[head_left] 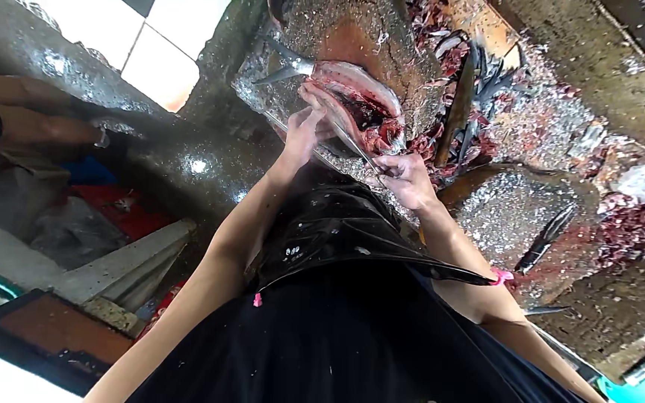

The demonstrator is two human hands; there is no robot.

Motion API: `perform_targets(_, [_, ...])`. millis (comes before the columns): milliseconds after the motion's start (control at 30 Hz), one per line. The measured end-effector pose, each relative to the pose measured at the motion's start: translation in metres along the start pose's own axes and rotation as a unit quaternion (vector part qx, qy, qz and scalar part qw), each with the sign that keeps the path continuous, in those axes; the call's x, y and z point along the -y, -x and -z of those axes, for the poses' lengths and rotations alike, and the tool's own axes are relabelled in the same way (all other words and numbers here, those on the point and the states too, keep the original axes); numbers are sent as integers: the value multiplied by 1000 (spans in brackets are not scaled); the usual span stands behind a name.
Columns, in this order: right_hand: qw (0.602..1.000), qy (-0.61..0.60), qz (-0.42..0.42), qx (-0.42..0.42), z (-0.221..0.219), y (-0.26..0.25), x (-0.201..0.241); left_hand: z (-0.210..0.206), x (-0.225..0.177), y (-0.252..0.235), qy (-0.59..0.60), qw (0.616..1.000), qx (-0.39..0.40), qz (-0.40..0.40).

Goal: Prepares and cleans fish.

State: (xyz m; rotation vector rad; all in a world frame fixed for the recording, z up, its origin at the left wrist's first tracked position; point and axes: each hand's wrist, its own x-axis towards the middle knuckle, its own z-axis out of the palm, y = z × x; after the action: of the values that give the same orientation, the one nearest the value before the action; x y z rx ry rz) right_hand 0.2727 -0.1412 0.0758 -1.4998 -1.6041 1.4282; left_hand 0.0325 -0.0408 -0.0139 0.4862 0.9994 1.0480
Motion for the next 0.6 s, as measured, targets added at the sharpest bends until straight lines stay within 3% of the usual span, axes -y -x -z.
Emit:
perform_targets(133, [1000, -11, 14, -10, 1, 4, 3, 0, -1, 0, -25, 1000, 5, -9])
perform_targets(300, [999, 47, -27, -7, -1, -10, -6, 3, 0, -2, -44, 998, 29, -21])
perform_targets(467, [999, -34, -3, -3, -11, -24, -14, -1, -5, -3, -43, 998, 34, -9])
perform_targets(600, [1000, -24, -12, 6, -21, -28, -12, 1, -5, -7, -22, 999, 32, -12])
